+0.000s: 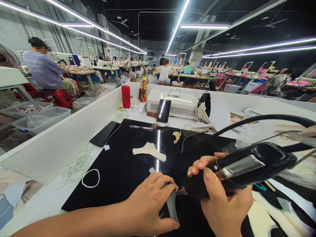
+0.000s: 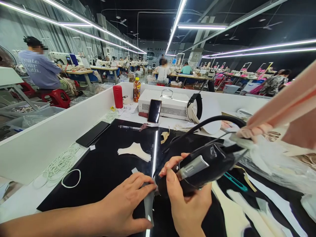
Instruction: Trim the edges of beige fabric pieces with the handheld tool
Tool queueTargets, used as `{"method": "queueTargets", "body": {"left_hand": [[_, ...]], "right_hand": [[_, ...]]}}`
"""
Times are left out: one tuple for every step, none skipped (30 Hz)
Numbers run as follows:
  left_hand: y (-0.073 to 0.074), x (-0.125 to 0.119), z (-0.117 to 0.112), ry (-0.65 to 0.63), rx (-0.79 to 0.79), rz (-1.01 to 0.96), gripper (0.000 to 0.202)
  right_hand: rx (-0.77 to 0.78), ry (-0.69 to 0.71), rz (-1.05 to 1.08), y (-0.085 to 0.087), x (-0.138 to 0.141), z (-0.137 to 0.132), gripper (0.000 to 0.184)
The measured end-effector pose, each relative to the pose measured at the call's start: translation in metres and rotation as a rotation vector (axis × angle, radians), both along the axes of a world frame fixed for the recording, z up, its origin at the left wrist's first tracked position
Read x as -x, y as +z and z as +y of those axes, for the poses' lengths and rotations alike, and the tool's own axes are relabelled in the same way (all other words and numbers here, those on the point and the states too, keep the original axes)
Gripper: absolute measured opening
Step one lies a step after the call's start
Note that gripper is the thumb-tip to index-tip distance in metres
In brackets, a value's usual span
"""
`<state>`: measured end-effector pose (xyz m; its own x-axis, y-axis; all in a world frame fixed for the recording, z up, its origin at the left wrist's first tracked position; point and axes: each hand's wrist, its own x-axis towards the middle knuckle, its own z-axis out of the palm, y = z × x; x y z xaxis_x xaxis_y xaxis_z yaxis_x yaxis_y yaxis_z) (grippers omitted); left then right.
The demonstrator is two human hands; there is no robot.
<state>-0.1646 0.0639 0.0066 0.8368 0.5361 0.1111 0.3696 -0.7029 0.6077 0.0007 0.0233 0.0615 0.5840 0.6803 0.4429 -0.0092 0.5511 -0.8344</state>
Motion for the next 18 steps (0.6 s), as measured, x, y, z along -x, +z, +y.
{"method": "queueTargets", "body": {"left_hand": [[0.000,0.000,0.000,-0.004,-0.005,-0.007,0.078],[-0.001,0.001,0.000,-0.008,-0.010,-0.015,0.077],[-0.002,0.001,0.000,-0.011,-0.014,-0.025,0.077],[-0.003,0.001,0.000,-0.013,-0.016,-0.033,0.077],[-0.005,0.002,0.000,-0.013,-0.018,-0.039,0.078],[-0.006,0.002,0.000,-0.012,-0.020,-0.042,0.078],[-0.006,0.002,0.000,-0.010,-0.021,-0.042,0.079],[-0.007,0.002,0.000,-0.008,-0.021,-0.037,0.080],[-0.007,0.001,0.000,-0.008,-0.021,-0.033,0.080],[-0.007,0.001,0.000,-0.006,-0.020,-0.031,0.080],[-0.007,0.001,0.000,-0.006,-0.019,-0.032,0.079],[-0.007,0.001,0.000,-0.005,-0.019,-0.033,0.079],[-0.007,0.001,0.001,-0.006,-0.018,-0.036,0.079],[-0.007,0.001,0.001,-0.005,-0.019,-0.041,0.079],[-0.007,0.001,0.001,-0.004,-0.018,-0.046,0.079],[-0.007,0.002,0.001,-0.004,-0.017,-0.047,0.079],[-0.006,0.002,0.001,-0.004,-0.015,-0.047,0.079],[-0.006,0.002,0.001,-0.004,-0.015,-0.044,0.079]], "right_hand": [[0.010,-0.004,0.000,0.001,0.000,0.000,0.029],[0.016,-0.006,0.005,0.001,0.000,0.000,0.030],[0.017,-0.006,0.012,0.001,0.000,-0.001,0.031],[0.015,-0.001,0.020,0.001,0.000,-0.002,0.031],[0.010,0.008,0.030,0.001,0.000,-0.003,0.031],[0.002,0.018,0.036,0.001,-0.001,-0.005,0.031],[-0.003,0.032,0.039,0.001,-0.001,-0.007,0.031],[-0.010,0.047,0.039,0.000,-0.001,-0.009,0.030],[-0.014,0.061,0.037,-0.001,-0.001,-0.011,0.030],[-0.019,0.074,0.034,-0.001,-0.001,-0.012,0.030],[-0.022,0.085,0.028,-0.002,-0.001,-0.014,0.030],[-0.026,0.094,0.022,-0.002,-0.001,-0.014,0.030],[-0.027,0.099,0.017,-0.003,0.000,-0.015,0.030],[-0.025,0.101,0.015,-0.003,0.000,-0.014,0.030],[-0.018,0.099,0.014,-0.003,0.000,-0.014,0.031],[-0.008,0.090,0.014,-0.004,0.000,-0.013,0.031],[0.006,0.080,0.017,-0.003,0.000,-0.013,0.030],[0.017,0.073,0.019,-0.003,0.001,-0.013,0.030]]}}
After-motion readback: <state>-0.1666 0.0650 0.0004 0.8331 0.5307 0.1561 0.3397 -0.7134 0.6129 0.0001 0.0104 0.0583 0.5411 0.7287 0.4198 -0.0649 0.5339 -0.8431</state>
